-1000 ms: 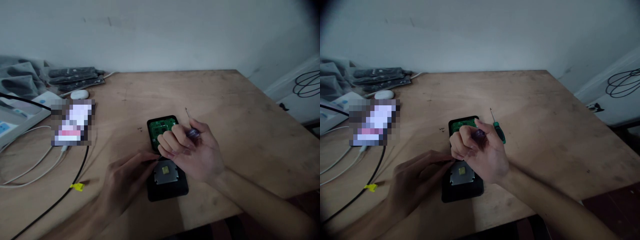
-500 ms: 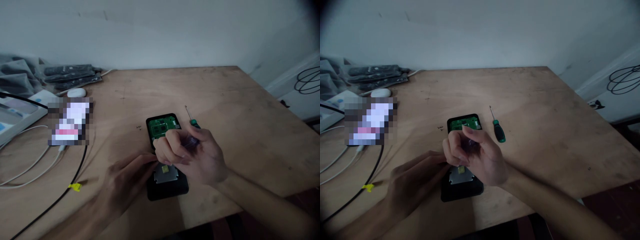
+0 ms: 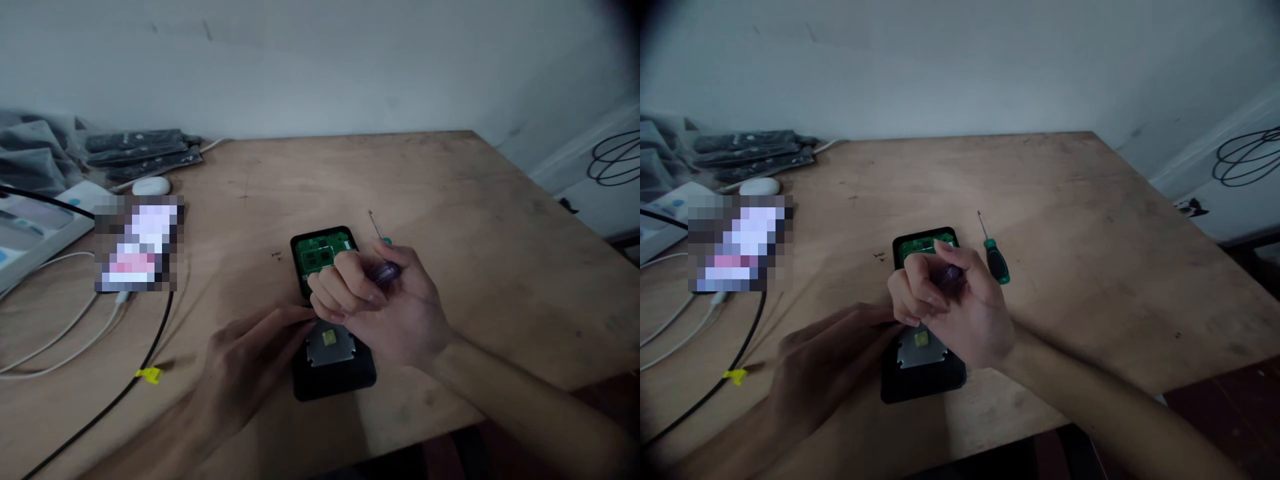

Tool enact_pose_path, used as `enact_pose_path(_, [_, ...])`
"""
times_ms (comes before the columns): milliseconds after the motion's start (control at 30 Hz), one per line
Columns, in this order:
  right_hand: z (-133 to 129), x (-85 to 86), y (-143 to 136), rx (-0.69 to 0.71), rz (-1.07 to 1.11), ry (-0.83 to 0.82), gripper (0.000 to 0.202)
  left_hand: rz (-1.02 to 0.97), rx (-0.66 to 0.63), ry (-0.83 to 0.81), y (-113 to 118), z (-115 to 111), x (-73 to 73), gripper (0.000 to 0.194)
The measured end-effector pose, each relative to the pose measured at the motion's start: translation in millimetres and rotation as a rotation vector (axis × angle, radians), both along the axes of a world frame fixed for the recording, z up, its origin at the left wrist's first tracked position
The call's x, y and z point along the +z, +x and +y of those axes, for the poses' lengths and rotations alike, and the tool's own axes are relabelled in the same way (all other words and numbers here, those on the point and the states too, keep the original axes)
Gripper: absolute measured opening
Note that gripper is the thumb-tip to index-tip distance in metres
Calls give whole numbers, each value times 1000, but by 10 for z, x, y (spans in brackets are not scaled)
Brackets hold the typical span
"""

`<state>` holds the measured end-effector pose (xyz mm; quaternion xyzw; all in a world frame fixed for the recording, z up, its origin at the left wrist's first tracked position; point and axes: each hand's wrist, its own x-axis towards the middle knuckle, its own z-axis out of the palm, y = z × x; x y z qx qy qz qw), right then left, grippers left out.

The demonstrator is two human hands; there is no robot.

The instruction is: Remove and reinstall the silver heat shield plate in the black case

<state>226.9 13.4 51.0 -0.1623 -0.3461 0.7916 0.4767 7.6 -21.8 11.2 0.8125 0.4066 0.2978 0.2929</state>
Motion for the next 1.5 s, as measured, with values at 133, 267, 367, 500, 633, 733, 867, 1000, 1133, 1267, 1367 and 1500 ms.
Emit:
enact_pose_path(133, [-1, -9, 2, -5, -8, -20, 69, 20, -2, 35, -4, -4, -24, 27])
enact_pose_path(267, [-1, -12, 0, -11, -16, -21, 70, 15, -9, 65, 0, -13, -32, 29])
enact_pose_path(367, [1, -2, -3, -18, -26, -15, 71, 19, -4, 67, 12, -17, -15, 28])
enact_pose_path(500, [2, 10, -6, -19, -37, -9, 71, 15, 24, 65, 8, -31, 6, 25])
enact_pose_path(633, [3, -12, -1, -6, -11, -22, 69, 21, 49, 76, -1, -38, 2, 25])
enact_pose_path(733, [11, -37, 5, 5, 16, -16, 68, 18, 73, 110, 5, -25, -6, 22])
enact_pose_path(867, [21, -43, 9, 4, 42, -11, 69, 23, 104, 117, 6, -12, -18, 18])
enact_pose_path(1000, [17, -22, 14, 1, 65, -39, 70, -1, 98, 111, -12, -21, -28, 20])
enact_pose_path(1133, [10, -15, 14, 1, 84, -39, 71, -5, 75, 110, -15, -24, -28, 19])
enact_pose_path(1267, [11, -31, 4, 11, 84, -32, 70, -9, 78, 127, -3, -18, -25, 17])
enact_pose_path(1367, [12, -39, -2, 9, 71, -17, 69, -6, 74, 121, -10, -21, -27, 17])
enact_pose_path(1500, [4, -32, -4, -11, 31, 17, 68, -16, 69, 116, -25, -27, -37, 18])
